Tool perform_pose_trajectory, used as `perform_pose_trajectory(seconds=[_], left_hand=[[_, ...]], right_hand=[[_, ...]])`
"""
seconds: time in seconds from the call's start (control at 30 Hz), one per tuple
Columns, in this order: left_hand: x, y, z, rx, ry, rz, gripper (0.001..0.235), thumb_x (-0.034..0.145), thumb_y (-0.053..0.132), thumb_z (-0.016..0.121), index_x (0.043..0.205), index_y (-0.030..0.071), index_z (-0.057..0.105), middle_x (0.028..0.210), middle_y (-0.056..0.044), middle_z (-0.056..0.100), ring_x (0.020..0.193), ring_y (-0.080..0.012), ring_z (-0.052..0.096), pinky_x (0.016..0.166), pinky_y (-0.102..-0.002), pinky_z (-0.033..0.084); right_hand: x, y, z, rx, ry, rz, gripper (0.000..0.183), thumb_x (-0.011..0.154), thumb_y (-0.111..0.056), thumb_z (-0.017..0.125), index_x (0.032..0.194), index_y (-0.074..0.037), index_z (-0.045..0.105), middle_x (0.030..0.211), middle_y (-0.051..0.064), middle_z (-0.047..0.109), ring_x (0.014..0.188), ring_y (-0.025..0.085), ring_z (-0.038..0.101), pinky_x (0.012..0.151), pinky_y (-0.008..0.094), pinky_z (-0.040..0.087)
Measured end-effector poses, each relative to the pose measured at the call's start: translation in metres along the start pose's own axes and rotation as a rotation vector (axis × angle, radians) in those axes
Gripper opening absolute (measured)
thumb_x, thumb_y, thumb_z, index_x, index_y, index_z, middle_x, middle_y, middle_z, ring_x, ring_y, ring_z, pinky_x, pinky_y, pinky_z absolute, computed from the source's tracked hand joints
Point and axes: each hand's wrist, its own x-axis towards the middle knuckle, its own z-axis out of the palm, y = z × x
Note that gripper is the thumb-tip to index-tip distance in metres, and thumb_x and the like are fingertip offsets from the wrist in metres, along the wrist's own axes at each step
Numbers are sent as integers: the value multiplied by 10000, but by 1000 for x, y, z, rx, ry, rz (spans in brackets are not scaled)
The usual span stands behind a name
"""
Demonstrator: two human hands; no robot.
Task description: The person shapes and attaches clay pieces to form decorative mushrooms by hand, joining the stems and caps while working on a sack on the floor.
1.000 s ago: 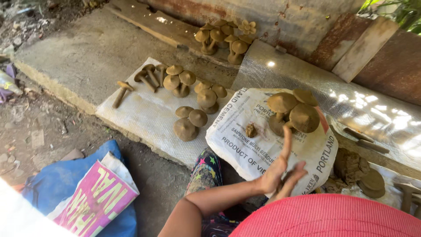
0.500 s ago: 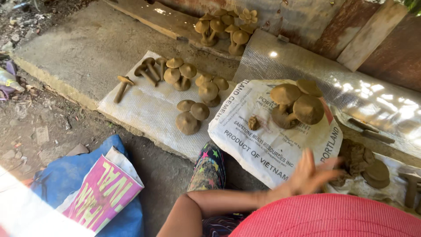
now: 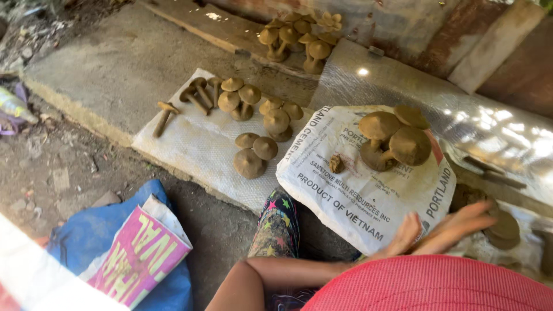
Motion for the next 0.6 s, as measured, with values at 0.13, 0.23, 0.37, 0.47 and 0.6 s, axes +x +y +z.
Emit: perform_pose_trajectory(seconds=[0.13,0.23,0.37,0.47,0.6], left_hand=[[-19,-16,8,-94,45,-28,490,1166,455,383,1418,42,462,1778,-174,221,1573,-378,270,1252,-484,304],[-17,-40,4,-328,357,-107,461,1176,407,408,1217,-7,607,1767,-238,345,1450,-451,491,1108,-506,478],[-14,-54,4,-169,501,2,403,1197,390,368,1163,26,537,1709,-244,366,1609,-330,324,1303,-451,266],[-3,-60,2,-50,592,-7,442,1133,404,372,1364,35,451,1690,-208,315,1550,-289,329,1261,-431,278],[2,-77,-10,17,587,-97,615,1058,278,546,1540,-13,298,1744,-188,177,1550,-320,259,1264,-429,213]], right_hand=[[-9,-5,-10,-110,86,13,783,1044,-613,79,1592,-115,333,1636,176,368,1491,337,376,1137,432,349],[-14,3,-20,-204,139,21,799,1044,-621,63,1591,-112,346,1634,178,377,1491,337,379,1133,429,351],[-27,29,-14,-243,249,163,878,1018,-634,-3,1597,-88,368,1621,192,388,1491,350,341,1162,443,303],[-60,76,4,-138,337,15,763,1110,-608,136,1428,-62,562,1553,180,495,1432,329,477,1163,420,383],[-71,146,1,452,513,251,594,1167,-530,342,1292,10,557,1353,166,585,1261,291,556,1094,423,452]])
